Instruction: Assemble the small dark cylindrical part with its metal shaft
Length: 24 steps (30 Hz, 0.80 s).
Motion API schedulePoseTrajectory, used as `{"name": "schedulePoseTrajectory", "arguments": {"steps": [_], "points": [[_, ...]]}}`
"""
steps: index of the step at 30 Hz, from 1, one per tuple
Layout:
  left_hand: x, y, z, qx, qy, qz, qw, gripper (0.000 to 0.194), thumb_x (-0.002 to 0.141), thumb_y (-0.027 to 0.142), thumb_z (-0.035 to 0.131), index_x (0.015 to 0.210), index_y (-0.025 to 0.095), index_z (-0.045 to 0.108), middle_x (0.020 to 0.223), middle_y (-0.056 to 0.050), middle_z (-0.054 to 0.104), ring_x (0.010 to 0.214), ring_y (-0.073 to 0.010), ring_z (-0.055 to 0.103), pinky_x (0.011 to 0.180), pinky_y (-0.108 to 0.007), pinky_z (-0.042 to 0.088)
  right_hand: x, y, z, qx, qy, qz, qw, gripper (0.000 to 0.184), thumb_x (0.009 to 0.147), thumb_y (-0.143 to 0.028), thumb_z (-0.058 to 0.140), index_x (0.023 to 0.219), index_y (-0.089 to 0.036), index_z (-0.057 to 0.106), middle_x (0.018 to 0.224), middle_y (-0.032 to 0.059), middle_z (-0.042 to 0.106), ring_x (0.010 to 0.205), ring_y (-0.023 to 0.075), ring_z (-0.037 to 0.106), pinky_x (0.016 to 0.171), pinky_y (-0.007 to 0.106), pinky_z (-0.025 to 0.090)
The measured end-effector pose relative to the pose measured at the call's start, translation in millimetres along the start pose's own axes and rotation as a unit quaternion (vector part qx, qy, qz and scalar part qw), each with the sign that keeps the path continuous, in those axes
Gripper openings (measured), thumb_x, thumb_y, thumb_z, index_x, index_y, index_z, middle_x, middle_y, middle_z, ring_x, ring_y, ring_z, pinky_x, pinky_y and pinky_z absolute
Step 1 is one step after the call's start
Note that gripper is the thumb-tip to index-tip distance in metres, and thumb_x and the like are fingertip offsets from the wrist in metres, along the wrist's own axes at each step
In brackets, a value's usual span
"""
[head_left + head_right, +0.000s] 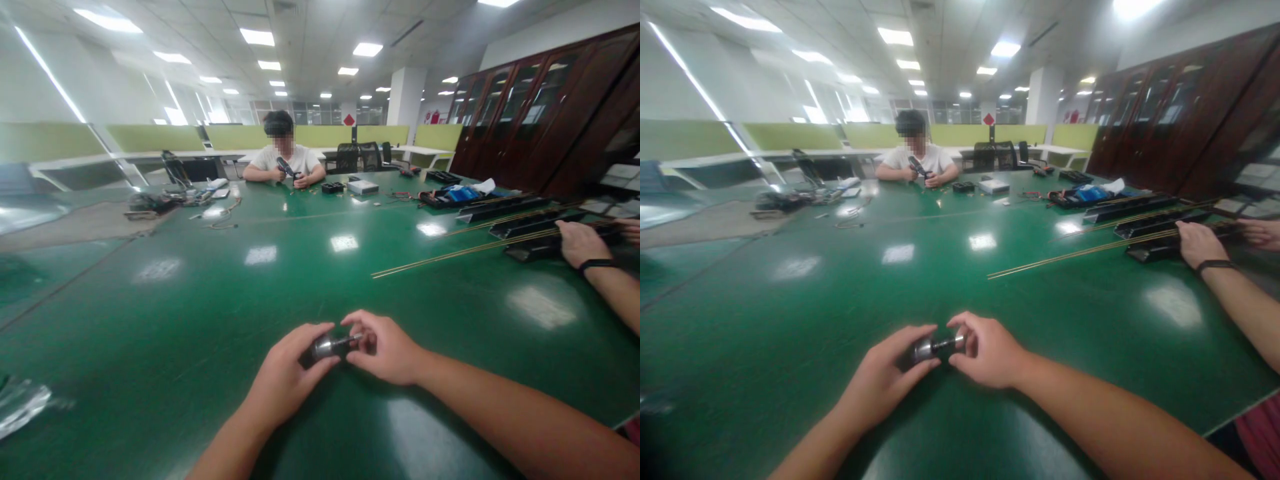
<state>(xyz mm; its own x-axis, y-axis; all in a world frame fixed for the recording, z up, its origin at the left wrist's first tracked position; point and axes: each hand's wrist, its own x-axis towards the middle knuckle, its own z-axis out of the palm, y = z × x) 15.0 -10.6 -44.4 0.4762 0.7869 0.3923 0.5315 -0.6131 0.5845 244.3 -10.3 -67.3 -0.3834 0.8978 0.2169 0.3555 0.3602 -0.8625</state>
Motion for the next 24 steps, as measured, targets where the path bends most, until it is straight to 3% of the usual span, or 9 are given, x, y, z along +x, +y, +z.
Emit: {"name": "schedulePoseTrajectory", "arguments": {"steps": [10,24], "points": [[0,-2,3.2,-0.005,0.003,-0.001,1.000,0.029,0.081,0.028,0.074,0.108,0.027,0.064,0.101,0.000,0.070,0.092,-0.0168,0.067,0.083,-0.027,0.054,-8,-13,2,-0.033,-0.011,-0.032,0.999,0.033,0.077,-0.020,0.069,0.110,-0.021,0.063,0.092,0.0031,0.070,0.070,0.0147,0.064,0.065,0.025,0.049],[0,1,1.6,0.008,-0.011,0.011,1.000,0.026,0.084,0.037,0.072,0.107,0.027,0.065,0.099,0.001,0.072,0.087,-0.0157,0.068,0.078,-0.025,0.054,-11,-17,-2,-0.072,0.015,-0.067,0.995,0.032,0.078,-0.018,0.066,0.110,-0.022,0.063,0.094,0.0023,0.069,0.075,0.0154,0.064,0.072,0.026,0.051]]}}
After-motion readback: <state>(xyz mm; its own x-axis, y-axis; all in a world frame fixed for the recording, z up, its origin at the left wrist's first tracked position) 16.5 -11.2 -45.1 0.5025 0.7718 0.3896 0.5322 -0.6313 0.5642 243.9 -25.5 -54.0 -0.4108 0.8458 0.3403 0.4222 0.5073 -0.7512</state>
